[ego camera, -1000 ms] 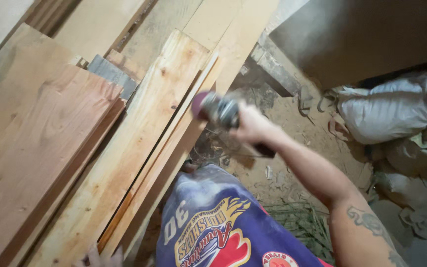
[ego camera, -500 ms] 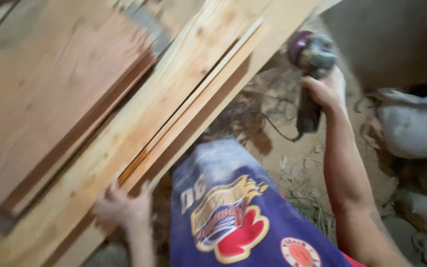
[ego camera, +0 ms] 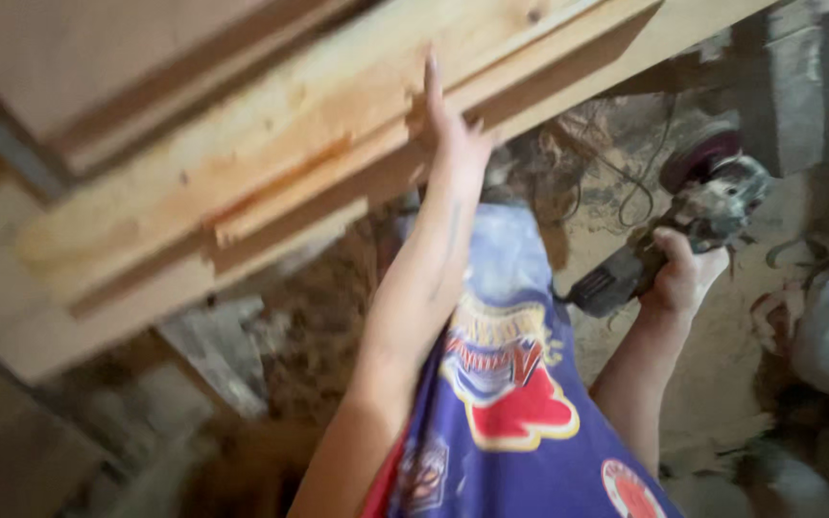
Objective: The person sands the edge and underside of a wooden board using an angle grinder while holding the board in place with their other hand.
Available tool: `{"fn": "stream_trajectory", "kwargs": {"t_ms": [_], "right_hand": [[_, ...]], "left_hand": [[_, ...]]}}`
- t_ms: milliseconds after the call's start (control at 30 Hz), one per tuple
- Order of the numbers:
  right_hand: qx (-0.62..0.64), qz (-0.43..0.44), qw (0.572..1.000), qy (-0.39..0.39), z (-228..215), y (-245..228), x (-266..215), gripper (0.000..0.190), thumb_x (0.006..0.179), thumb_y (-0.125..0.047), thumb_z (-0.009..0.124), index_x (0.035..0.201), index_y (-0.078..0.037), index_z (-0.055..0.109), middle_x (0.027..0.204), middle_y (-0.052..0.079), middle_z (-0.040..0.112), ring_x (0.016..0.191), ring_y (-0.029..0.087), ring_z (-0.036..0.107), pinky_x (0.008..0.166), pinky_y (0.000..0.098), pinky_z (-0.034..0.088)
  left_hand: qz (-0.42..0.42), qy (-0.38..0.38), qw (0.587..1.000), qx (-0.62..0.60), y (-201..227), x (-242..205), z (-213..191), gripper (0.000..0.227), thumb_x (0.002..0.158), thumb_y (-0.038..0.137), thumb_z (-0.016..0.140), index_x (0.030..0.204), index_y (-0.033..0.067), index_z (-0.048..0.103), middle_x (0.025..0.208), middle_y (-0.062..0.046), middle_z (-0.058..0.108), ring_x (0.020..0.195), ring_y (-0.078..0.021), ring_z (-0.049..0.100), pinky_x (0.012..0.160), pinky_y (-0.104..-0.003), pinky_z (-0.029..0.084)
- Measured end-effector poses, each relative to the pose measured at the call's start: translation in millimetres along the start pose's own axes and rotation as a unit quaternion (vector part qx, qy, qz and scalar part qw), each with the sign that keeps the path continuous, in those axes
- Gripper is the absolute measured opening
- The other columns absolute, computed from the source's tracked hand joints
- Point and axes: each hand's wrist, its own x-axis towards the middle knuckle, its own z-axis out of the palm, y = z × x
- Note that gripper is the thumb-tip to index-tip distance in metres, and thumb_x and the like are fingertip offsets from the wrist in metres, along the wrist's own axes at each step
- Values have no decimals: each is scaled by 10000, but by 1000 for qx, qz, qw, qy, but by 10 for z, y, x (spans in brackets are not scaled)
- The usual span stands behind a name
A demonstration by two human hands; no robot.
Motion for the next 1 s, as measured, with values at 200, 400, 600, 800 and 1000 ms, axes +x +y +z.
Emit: {"fn": "stream_trajectory", "kwargs": {"t_ms": [200, 400, 600, 800, 1000], "right_hand": [[33, -20, 997, -72, -535, -103, 565, 359, 833, 72, 647, 1184, 84, 570, 986, 166, 648, 777, 312, 687, 729, 438, 615], [-15, -28, 993, -115, -1297, -494, 1294, 423, 889, 57, 631, 1297, 134, 548, 1038, 206, 655, 790, 323, 684, 735, 437, 606], [26, -11, 994, -110, -1727, -639, 1786, 447, 901, 52, 630, 1333, 126, 541, 1082, 217, 644, 891, 338, 684, 787, 467, 636], [77, 5, 987, -138, -1788, -512, 1981, 428, 900, 47, 586, 1311, 148, 524, 1022, 217, 598, 842, 328, 632, 839, 462, 609], [142, 72, 976, -148, -1406, -410, 1931, 447, 872, -39, 612, 1281, 120, 524, 1061, 233, 641, 866, 374, 704, 807, 497, 625]], "left_hand": [[80, 119, 980, -139, -149, 334, 88, 735, 825, 391, 736, 1449, 117, 462, 1426, -151, 520, 1256, -399, 516, 970, -691, 419], [196, -113, 954, -196, -954, 767, -852, 467, 872, 157, 759, 1286, 29, 584, 1273, -126, 635, 1177, -297, 624, 995, -544, 523], [223, 151, 947, -172, -951, -60, -1318, 469, 742, 33, 706, 1204, 3, 634, 1133, -146, 594, 1045, -303, 593, 889, -498, 514], [385, 268, 882, -39, -324, -1189, -1705, 749, 598, -68, 701, 1326, -51, 523, 1256, -214, 675, 1172, -327, 679, 1044, -473, 533], [578, 112, 781, 208, 78, -2330, -1571, 599, 689, -132, 743, 1282, -121, 665, 1272, -243, 728, 1137, -353, 787, 1001, -467, 675]]}}
